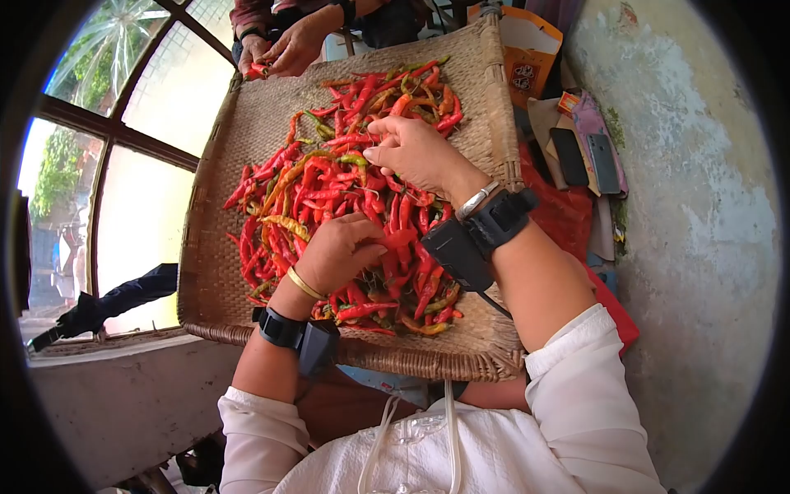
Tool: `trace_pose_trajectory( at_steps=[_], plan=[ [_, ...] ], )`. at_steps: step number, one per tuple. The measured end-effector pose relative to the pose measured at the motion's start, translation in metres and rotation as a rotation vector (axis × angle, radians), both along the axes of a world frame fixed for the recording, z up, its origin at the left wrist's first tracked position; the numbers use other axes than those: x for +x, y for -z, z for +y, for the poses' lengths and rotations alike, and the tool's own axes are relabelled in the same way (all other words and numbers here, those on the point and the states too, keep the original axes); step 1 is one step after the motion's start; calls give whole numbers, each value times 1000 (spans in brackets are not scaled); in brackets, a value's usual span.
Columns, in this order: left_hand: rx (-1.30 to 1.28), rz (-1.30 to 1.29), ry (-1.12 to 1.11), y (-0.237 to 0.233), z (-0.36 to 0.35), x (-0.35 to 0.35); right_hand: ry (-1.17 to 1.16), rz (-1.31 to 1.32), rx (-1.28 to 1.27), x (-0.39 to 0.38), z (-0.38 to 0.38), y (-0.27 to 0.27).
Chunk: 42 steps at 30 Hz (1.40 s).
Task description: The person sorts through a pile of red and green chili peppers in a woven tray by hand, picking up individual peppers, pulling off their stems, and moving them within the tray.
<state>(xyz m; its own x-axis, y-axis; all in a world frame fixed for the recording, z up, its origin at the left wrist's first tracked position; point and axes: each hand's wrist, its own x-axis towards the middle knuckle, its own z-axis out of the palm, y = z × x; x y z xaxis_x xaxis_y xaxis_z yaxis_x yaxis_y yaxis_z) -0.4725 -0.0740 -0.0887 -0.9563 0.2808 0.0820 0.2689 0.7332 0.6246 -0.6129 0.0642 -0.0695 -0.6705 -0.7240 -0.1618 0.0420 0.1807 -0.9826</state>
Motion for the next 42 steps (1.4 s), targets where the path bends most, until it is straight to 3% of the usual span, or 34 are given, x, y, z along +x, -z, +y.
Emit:
trace_pose_trajectory(
  at_steps=[2, 3, 5, 6, 7, 9, 10, 12, 13, 14, 16, 19, 22, 27, 29, 31, 32, 33, 35, 39, 41, 42],
  plan=[
    [272, -177, -162, -10, -8, -1, -112, -20, 53, 3, 1, -3],
    [272, -177, -164, -12, -13, 0, -114, -20, 53, 5, 1, 1],
    [551, -292, -349, -16, -25, -1, -90, 8, -43, 5, -1, 11],
    [598, -476, -424, -34, -29, -2, -92, 12, -36, 6, -1, 12],
    [640, -456, -445, -32, -38, -4, -94, 19, -40, 5, -2, 11],
    [1012, -174, -600, -29, -49, -13, -9, -31, -5, 9, -2, 8],
    [1009, -167, -600, -30, -50, -19, 48, -10, -4, 13, -4, 4],
    [1263, 176, -882, -33, -47, -29, 7, 83, 65, 13, -5, 15],
    [1263, 188, -878, -22, -56, -29, -29, 175, 139, 13, -6, 15],
    [846, 142, -761, 1, -70, -26, -80, 250, 167, 15, -5, 12],
    [102, -69, -589, -9, -63, -18, -126, 389, 223, 18, -6, 21],
    [-125, 132, -440, 3, -53, -15, -209, 510, 299, 24, -6, 26],
    [-337, 12, -467, 10, -48, -15, -279, 591, 350, 28, -9, 26],
    [-399, -73, -467, 6, -47, -17, -337, 617, 394, 29, -7, 21],
    [-216, 187, -451, 6, -44, -16, -320, 640, 385, 29, -7, 22],
    [-105, 202, -418, -3, -35, -13, -118, 427, 252, 31, -10, 12],
    [-1, 231, -386, -7, -32, -14, -74, 464, 152, 30, -11, 15],
    [1, 231, -387, -7, -30, -14, -75, 464, 154, 29, -12, 14],
    [93, 230, -373, -6, -26, -12, -101, 204, 68, 29, -13, 11],
    [83, 156, -312, -6, -21, -10, -124, 102, -67, 36, -15, 12],
    [214, 108, -397, -11, -8, -7, 1, 92, -129, 38, -17, 16],
    [239, 211, -340, -1, -11, -8, 22, 61, -117, 35, -16, 13]
  ],
)
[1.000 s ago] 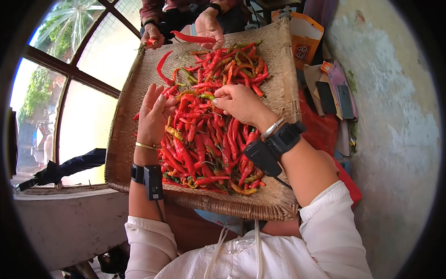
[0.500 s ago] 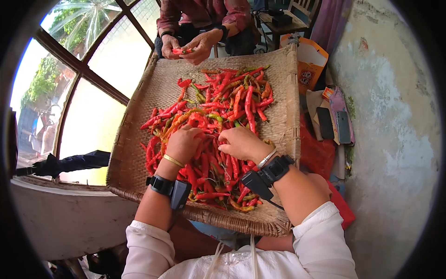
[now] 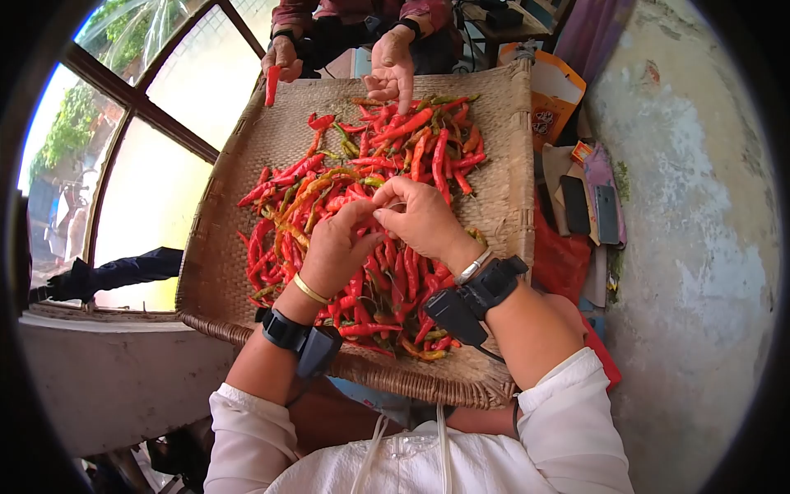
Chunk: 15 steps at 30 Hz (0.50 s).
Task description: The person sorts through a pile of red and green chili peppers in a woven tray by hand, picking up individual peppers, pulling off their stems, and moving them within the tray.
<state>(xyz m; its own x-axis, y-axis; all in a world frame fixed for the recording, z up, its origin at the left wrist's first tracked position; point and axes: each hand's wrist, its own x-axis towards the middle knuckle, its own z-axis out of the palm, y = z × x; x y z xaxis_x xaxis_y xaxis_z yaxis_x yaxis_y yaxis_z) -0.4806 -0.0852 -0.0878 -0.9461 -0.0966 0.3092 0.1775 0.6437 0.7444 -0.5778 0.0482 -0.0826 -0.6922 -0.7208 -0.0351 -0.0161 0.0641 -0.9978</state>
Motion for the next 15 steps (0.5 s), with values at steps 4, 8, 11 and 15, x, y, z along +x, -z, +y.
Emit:
trace_pose_trajectory(
  at_steps=[4, 8, 11, 15],
  plan=[
    [33, 80, -286, -23, -9, 4, -68, -112, 172, -19, 17, -28],
    [-115, 131, -366, -10, -31, 4, 53, -107, 0, -32, 23, -21],
    [-417, -126, -307, -8, -29, 6, 117, -276, -410, -21, 11, -28],
    [-597, -395, -310, -5, -21, 5, 23, -4, -10, -26, 6, -4]
  ],
)
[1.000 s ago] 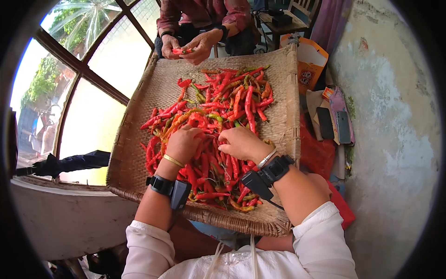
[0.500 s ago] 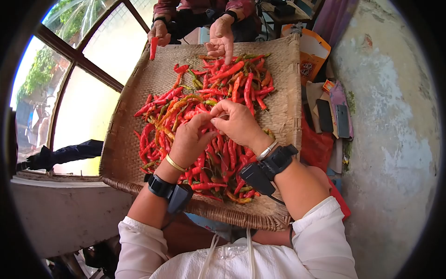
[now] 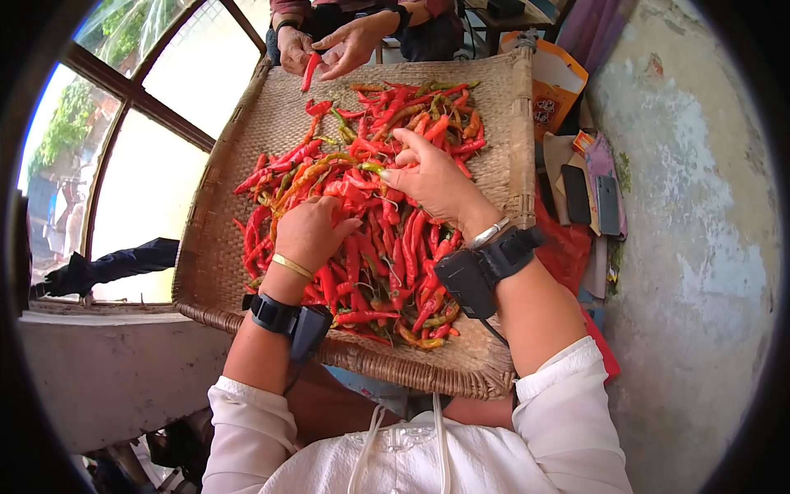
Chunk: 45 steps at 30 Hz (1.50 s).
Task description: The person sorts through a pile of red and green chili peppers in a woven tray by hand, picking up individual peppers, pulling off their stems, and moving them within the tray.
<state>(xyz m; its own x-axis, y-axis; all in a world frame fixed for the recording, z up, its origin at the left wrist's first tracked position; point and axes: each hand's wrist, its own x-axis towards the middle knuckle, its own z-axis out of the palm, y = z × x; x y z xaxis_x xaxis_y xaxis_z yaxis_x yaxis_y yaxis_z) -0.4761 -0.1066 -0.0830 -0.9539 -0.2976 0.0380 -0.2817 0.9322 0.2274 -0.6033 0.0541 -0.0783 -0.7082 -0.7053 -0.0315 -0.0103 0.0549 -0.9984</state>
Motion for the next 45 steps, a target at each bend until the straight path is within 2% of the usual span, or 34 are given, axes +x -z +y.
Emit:
trace_pose_trajectory(
  at_steps=[1, 3, 6, 9, 11, 14, 16, 18, 20, 24, 26, 28, 33, 35, 36, 38, 40, 43, 45],
  plan=[
    [-35, -66, 21, -3, 1, -1, -124, 71, 209, -2, 2, -2],
    [-67, -134, 39, -3, 3, -1, -174, 121, 260, 4, 2, 0],
    [-53, -43, 75, 0, 4, -2, -233, 239, 337, 15, 0, 0],
    [-5, -60, -51, -3, 0, -7, -208, 374, 334, 19, -1, 5],
    [-91, 197, 57, 3, -5, -9, -194, 379, 330, 21, -2, 6],
    [-93, 243, 104, 25, -8, -11, -221, 441, 389, 24, -3, 1],
    [-69, 323, 137, 31, -12, -14, -235, 460, 390, 28, -3, 1],
    [-30, 5, 123, 16, -13, -16, -229, 555, 355, 30, -4, 6],
    [-103, 27, 166, 16, -11, -14, -214, 549, 333, 32, -4, 3],
    [-195, 88, 201, 14, -11, -13, -150, 477, 298, 32, -5, 2],
    [-219, 114, 195, 15, -11, -13, -97, 529, 247, 31, -5, 9],
    [-106, 287, 157, -3, -3, -8, 11, 538, 151, 33, -6, 2],
    [80, 491, 228, -19, 19, -1, -119, 544, 45, 38, -6, -13],
    [125, 523, 237, -20, 19, 0, -114, 342, -20, 39, -8, -9],
    [168, 557, 251, -21, 19, -1, -117, 343, -18, 39, -8, -9],
    [226, 550, 230, -23, 21, -3, -63, 80, 42, 37, -5, -9],
    [293, 529, 210, -20, 22, -4, -50, 27, 18, 33, -3, -13],
    [541, 256, 245, -15, 16, -2, -101, -180, -16, 25, 6, -25],
    [656, 201, 232, -16, 14, 0, -110, -203, -22, 21, 12, -30]
  ],
)
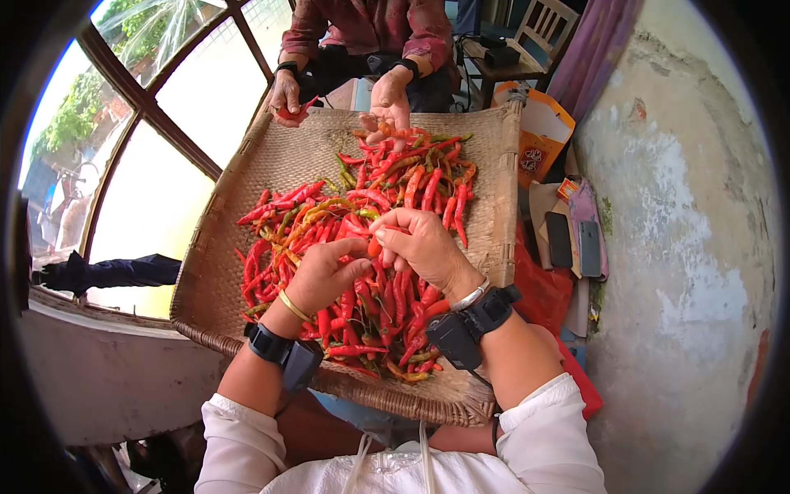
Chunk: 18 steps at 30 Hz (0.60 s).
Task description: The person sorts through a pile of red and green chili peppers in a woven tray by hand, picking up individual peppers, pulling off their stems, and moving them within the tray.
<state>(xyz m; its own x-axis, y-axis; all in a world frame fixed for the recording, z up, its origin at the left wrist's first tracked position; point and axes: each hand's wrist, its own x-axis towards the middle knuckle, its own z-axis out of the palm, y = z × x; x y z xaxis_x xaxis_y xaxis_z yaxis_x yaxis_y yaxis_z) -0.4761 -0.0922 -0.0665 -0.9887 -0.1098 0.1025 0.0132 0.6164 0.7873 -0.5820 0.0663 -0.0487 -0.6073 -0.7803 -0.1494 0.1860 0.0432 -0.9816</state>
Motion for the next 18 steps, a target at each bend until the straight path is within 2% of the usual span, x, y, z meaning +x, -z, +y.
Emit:
trace_pose_trajectory(
  at_steps=[1, 3, 5, 10, 12, 13, 15, 16, 18],
  plan=[
    [97, -60, 23, -2, -1, 1, -5, -18, -15, -1, 1, -3],
    [111, -88, 20, -8, -4, 1, 25, -21, -40, -1, 1, -3],
    [-92, -30, 58, -9, -8, 1, 77, 23, -42, -5, 5, 0],
    [-193, -26, 139, -7, -10, 2, 176, 113, -52, -7, 2, 3],
    [-241, -16, 328, -4, -11, 2, 280, 234, -49, -6, 1, 2],
    [-240, -17, 328, -8, -10, 2, 280, 233, -48, -7, 2, 2],
    [-118, -310, 398, -20, -9, 3, 310, 347, 38, -9, 5, 1],
    [-119, -309, 397, -19, -10, 4, 309, 349, 37, -10, 5, 1],
    [-23, -501, 540, -14, -14, 8, 377, 300, -28, -11, 4, 2]
  ],
)
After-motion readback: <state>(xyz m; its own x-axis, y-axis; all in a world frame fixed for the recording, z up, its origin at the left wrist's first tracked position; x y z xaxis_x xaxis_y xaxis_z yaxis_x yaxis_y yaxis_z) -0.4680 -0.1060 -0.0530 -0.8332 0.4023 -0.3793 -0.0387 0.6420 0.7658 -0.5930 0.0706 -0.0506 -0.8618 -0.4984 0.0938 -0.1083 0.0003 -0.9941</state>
